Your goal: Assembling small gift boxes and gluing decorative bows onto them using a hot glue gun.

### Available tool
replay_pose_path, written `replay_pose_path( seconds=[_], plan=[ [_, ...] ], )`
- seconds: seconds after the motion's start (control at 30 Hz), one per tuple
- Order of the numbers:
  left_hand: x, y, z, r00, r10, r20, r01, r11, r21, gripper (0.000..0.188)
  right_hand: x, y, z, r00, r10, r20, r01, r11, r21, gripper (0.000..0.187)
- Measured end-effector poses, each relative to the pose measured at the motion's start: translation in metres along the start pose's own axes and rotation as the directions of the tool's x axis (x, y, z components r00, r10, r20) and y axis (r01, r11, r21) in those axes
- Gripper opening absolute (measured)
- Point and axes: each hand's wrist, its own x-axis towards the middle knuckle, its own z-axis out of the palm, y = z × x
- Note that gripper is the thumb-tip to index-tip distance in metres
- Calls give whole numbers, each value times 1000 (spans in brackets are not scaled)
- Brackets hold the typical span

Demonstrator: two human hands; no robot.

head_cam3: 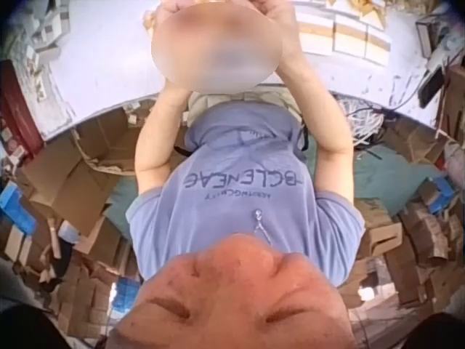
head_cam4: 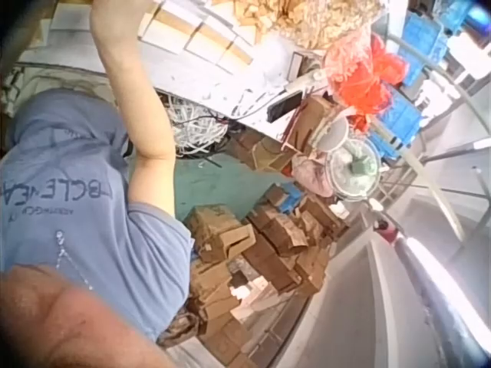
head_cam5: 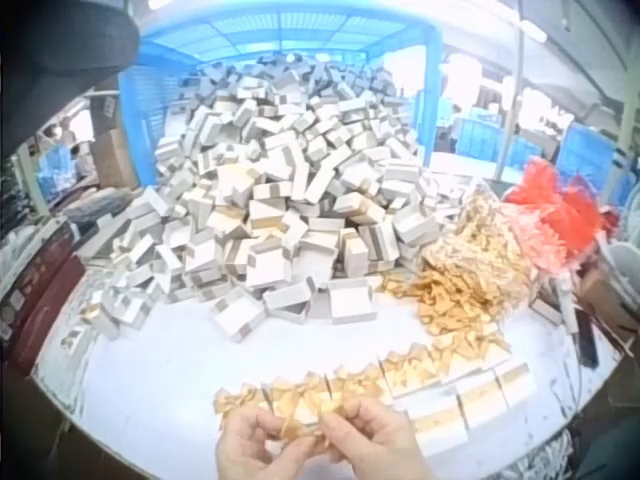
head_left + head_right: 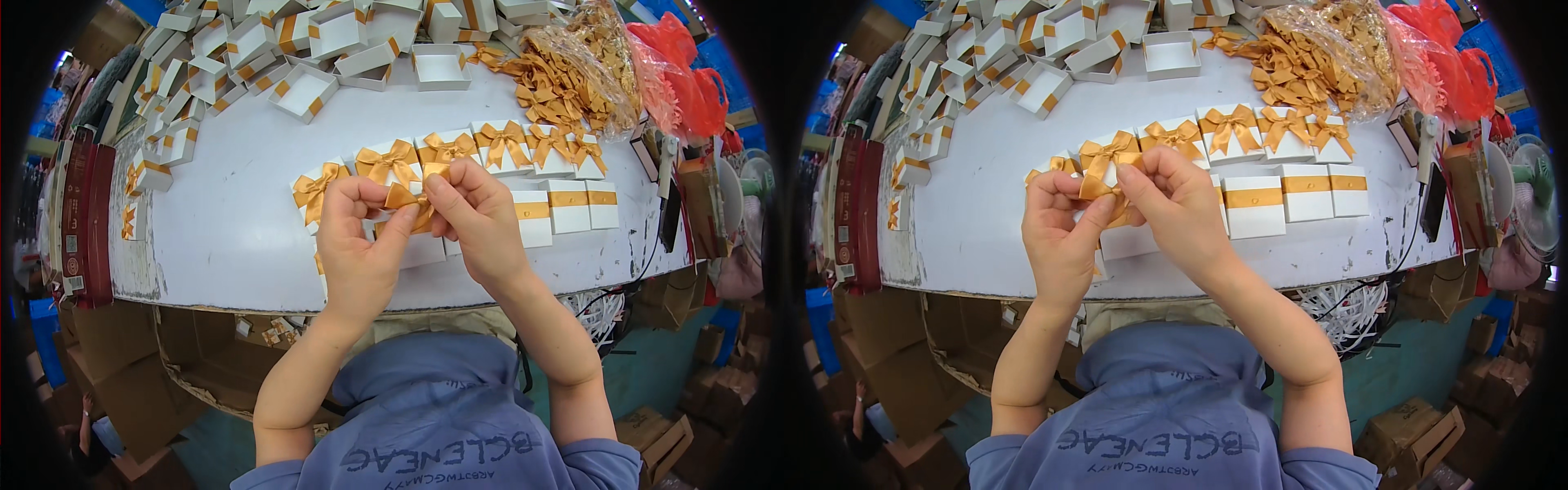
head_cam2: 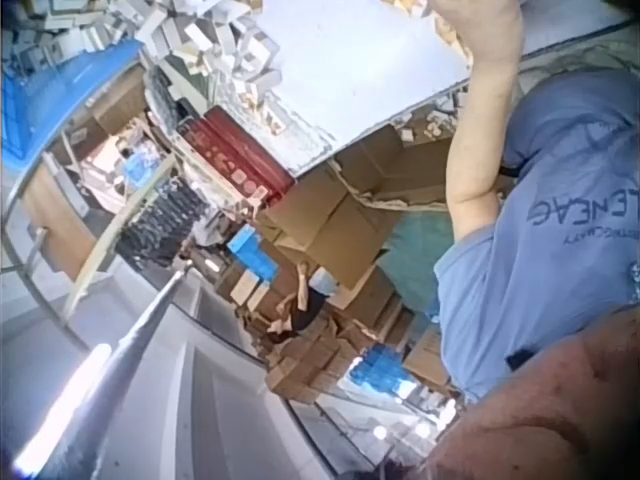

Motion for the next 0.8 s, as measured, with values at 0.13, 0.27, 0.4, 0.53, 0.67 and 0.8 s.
replay_pose_path(
  seconds=[0.13,0.27,0.4,0.53,0.67,0.8],
  plan=[
    [2,-2,-11,868,483,119,-466,705,534,24,0,7,-6,999,-51,1,51,998,-36,14],
    [-10,2,-3,905,416,86,-410,803,431,29,-4,10,-4,995,-99,-27,100,994,34,13],
    [-14,1,3,948,317,27,-317,936,153,38,-8,8,-1,993,-117,-12,118,991,64,17],
    [-10,7,3,999,-40,-7,38,982,-186,37,-11,4,-2,996,-88,26,88,996,8,16],
    [-12,7,3,979,-189,76,203,933,-297,36,-12,8,2,960,-274,52,279,944,-175,10],
    [-13,4,4,984,-169,56,178,947,-267,32,-14,16,-1,943,-333,25,326,899,-294,7]
  ],
)
